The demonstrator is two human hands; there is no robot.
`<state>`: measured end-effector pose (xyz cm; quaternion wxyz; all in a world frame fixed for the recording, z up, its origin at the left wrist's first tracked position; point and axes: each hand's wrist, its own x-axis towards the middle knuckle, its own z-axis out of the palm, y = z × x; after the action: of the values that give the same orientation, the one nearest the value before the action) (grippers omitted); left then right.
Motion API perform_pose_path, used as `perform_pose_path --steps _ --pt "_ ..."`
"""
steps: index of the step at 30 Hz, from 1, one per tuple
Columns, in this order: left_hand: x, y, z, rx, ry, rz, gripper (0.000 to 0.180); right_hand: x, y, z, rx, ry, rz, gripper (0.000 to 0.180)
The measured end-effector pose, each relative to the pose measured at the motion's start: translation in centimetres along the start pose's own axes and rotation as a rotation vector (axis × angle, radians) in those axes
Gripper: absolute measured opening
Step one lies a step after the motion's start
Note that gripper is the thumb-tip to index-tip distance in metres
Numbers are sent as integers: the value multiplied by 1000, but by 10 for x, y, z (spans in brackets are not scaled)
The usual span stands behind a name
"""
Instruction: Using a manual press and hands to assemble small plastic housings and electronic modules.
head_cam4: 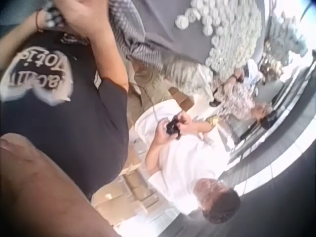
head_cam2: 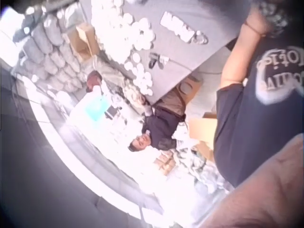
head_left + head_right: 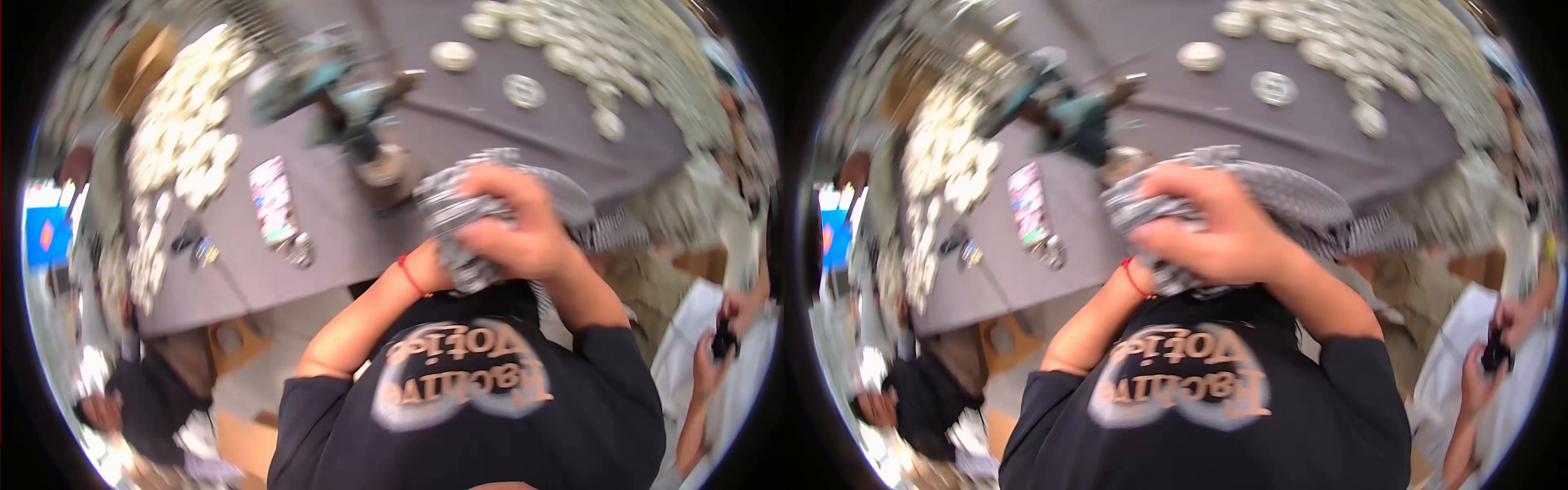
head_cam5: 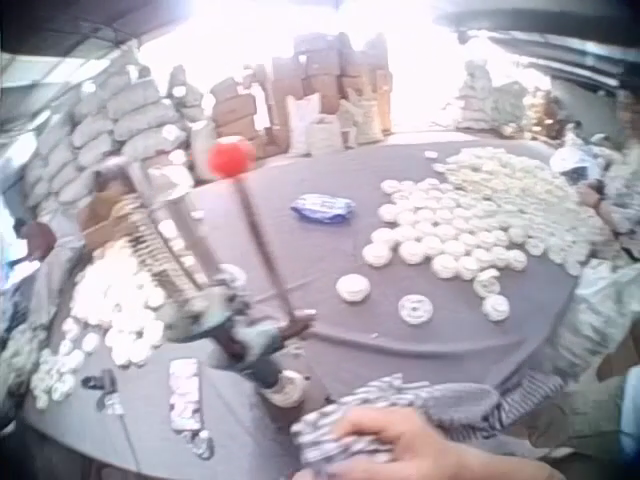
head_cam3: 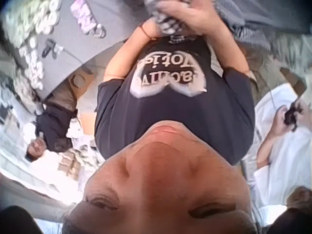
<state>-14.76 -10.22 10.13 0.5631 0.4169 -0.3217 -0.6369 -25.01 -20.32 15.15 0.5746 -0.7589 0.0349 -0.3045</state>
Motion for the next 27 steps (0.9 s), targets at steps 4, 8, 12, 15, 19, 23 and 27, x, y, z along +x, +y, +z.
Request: perform_pose_path --steps 4,8,12,15,19,23,27 --pt "-72 2 -68 1281 552 726 61 -31 10 -9 456 362 375 33" --pt "-208 -85 -163 969 1703 234 58 -47 42 -21 544 325 250 45" --pt "-307 -143 -217 838 1883 -12 65 -31 51 -21 477 433 342 46" --pt "-305 -132 -216 384 1778 38 61 -5 34 -10 497 364 386 46" --pt "-286 -117 -227 159 1647 78 41 53 0 76 340 28 391 48" --pt "-295 -108 -232 -8 1555 -28 35 90 -48 189 561 -371 176 41" --pt "-272 -42 -214 -143 1386 97 36 66 -2 262 288 -863 -162 35"
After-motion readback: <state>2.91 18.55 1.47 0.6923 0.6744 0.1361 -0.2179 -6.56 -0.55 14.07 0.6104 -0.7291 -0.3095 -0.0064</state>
